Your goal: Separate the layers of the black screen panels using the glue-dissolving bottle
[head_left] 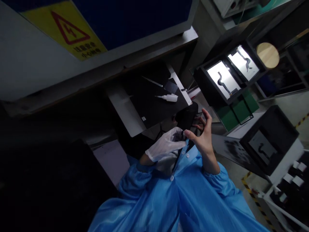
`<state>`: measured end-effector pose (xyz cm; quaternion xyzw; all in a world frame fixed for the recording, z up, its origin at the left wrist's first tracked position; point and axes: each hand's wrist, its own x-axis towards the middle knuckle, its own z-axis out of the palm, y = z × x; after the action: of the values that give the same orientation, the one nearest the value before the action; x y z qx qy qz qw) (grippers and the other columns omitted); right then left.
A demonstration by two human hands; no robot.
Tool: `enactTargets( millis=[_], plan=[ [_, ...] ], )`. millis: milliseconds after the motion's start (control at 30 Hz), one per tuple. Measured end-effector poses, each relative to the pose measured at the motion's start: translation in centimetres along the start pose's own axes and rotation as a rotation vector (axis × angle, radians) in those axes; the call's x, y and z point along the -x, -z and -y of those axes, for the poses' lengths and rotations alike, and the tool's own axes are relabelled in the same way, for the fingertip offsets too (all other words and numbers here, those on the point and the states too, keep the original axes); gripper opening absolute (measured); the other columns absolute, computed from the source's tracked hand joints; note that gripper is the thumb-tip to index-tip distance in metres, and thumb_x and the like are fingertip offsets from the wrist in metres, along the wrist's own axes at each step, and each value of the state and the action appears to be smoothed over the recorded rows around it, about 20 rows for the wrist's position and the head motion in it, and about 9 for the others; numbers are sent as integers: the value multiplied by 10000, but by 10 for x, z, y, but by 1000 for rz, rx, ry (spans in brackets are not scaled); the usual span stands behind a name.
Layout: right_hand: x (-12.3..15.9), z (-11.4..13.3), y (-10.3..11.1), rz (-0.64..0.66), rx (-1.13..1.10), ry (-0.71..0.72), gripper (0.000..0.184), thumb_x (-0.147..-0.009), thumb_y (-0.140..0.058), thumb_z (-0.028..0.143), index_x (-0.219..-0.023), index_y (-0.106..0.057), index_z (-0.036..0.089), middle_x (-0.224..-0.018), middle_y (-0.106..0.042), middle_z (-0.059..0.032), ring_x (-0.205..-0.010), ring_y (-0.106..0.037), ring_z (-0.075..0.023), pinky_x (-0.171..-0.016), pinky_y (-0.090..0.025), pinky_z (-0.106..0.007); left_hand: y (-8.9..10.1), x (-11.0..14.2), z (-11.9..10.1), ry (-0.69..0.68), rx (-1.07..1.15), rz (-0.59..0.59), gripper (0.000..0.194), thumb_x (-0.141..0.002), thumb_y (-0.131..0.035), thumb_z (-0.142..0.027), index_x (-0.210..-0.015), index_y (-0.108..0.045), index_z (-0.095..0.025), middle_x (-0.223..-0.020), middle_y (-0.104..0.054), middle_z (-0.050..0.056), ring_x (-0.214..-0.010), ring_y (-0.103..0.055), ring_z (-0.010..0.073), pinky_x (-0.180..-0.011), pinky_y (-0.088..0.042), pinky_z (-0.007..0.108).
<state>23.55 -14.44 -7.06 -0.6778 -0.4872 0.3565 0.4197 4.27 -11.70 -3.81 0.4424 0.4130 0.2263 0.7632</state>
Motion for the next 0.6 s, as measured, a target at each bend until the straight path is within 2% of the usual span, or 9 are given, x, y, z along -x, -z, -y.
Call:
enactTargets(
  millis=[167, 333, 467, 533, 600],
  plan=[
    [-25, 20, 5, 0, -55, 39, 1165, -733, -931, 767, -1674, -381, 356, -1731, -443, -153, -1493, -582, -383, -1089, -632, -543, 5, -2, -21, 25, 54, 19, 453, -699, -891, -455, -1025, -696, -209, -1039, -761, 53, -1028, -711, 256, -970, -588, 411],
    [-38, 31, 5, 6, -80, 53, 1108, -748, -901, 784, -1648, -415, 357, -1700, -496, -146, -1497, -592, -394, -1082, -627, -542, 4, 0, -38, -49, 56, -4, 377, -718, -903, -403, -984, -733, -196, -1034, -782, 54, -1026, -731, 241, -978, -610, 385],
    [-47, 29, 6, -28, -163, 44, 1011, -765, -870, 725, -1611, -469, 343, -1647, -561, -138, -1436, -639, -376, -1045, -649, -534, 5, 1, -41, -43, 84, -81, 258, -754, -831, -297, -967, -713, -212, -876, -727, -14, -797, -729, 172, -812, -636, 322],
    [-51, 28, 9, -44, -187, 42, 935, -805, -801, 707, -1609, -482, 354, -1628, -581, -118, -1412, -654, -355, -1059, -654, -539, 5, 2, -41, -43, 154, -91, 284, -779, -817, -289, -1033, -710, -216, -834, -699, -43, -694, -716, 144, -731, -650, 301],
    [-53, 29, 14, -68, -195, 57, 900, -827, -755, 693, -1620, -483, 366, -1636, -578, -105, -1427, -647, -348, -1087, -650, -546, 3, 4, -42, -92, 213, -95, 348, -789, -845, -333, -1087, -715, -210, -834, -696, -44, -674, -716, 137, -687, -665, 285]
  ],
)
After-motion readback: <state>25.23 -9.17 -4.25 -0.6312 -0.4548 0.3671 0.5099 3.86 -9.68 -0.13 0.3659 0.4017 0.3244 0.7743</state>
